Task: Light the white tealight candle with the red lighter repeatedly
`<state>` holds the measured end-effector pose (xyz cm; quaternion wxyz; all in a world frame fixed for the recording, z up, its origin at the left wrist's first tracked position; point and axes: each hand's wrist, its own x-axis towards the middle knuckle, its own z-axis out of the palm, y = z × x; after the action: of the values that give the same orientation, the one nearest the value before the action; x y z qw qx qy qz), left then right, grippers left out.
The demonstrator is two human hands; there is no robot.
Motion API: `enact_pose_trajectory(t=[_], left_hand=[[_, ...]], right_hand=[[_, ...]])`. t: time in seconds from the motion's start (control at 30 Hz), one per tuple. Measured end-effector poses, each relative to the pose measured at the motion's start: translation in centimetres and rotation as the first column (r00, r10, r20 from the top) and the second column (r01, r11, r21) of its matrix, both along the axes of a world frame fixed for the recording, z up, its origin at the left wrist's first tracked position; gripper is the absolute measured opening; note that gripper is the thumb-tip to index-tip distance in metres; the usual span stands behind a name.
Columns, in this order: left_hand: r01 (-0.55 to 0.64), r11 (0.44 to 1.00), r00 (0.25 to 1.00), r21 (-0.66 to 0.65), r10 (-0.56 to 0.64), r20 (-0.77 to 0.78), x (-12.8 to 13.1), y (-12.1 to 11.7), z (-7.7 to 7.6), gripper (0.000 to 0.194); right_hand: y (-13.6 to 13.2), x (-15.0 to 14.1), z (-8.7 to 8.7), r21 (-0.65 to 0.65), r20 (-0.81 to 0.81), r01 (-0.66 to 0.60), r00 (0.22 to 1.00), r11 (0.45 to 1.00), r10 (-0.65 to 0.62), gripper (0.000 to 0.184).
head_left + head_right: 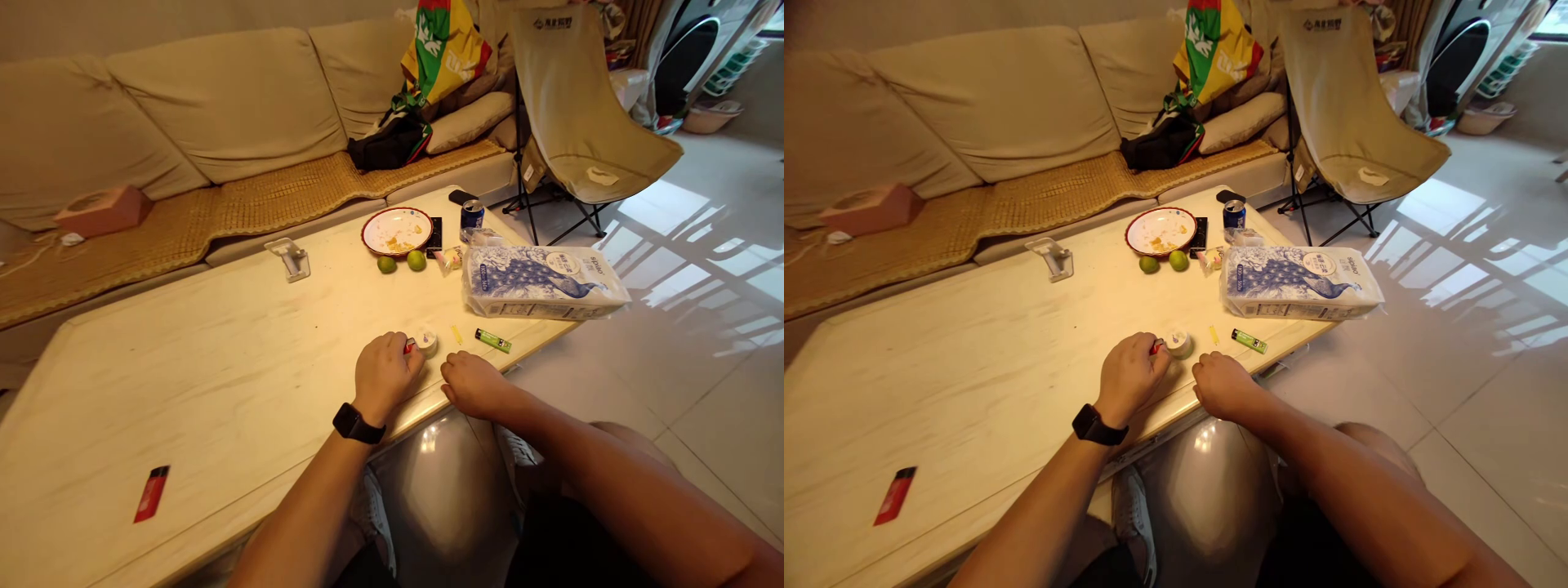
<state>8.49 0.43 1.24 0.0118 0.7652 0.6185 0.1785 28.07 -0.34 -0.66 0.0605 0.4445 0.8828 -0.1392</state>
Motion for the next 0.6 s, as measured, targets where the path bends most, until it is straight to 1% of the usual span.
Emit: enact_pose_trajectory(t=[0.1,0.23,0.37,0.43,0.5,0.53,0.6], left_hand=[[-0.005,1.000,0.999,0.008,0.005,-0.039,0.1,0.1,-0.1,0.019],[0.003,1.000,0.999,0.007,-0.003,-0.051,0.1,0.2,-0.2,0.018],[0.010,1.000,1.000,0.002,-0.010,-0.006,0.1,0.1,-0.1,0.018],[-0.006,1.000,0.997,-0.006,0.006,0.082,0.0,0.1,0.0,0.019],[-0.051,0.998,0.971,-0.022,0.055,0.233,-0.3,0.0,0.0,0.022],[-0.082,0.996,0.941,-0.033,0.088,0.328,-0.5,0.1,0.0,0.023],[-0.150,0.987,0.832,-0.062,0.160,0.531,-1.1,0.3,-0.1,0.027]], right_hand=[[0.0,0.1,0.0,-0.004,0.007,0.000,1.000,1.000,0.000,0.025],[0.0,0.1,0.0,-0.005,0.008,-0.007,1.000,1.000,0.007,0.026],[0.0,0.1,0.1,-0.008,0.006,-0.001,1.000,1.000,0.002,0.026],[0.0,0.1,0.1,-0.005,0.005,-0.001,1.000,1.000,0.001,0.026],[0.0,0.1,0.1,0.000,0.006,-0.003,1.000,1.000,0.003,0.025],[0.0,0.1,0.1,0.000,0.008,-0.004,1.000,1.000,0.004,0.025],[0.0,0.1,0.1,-0.003,0.017,-0.005,1.000,1.000,0.005,0.025]])
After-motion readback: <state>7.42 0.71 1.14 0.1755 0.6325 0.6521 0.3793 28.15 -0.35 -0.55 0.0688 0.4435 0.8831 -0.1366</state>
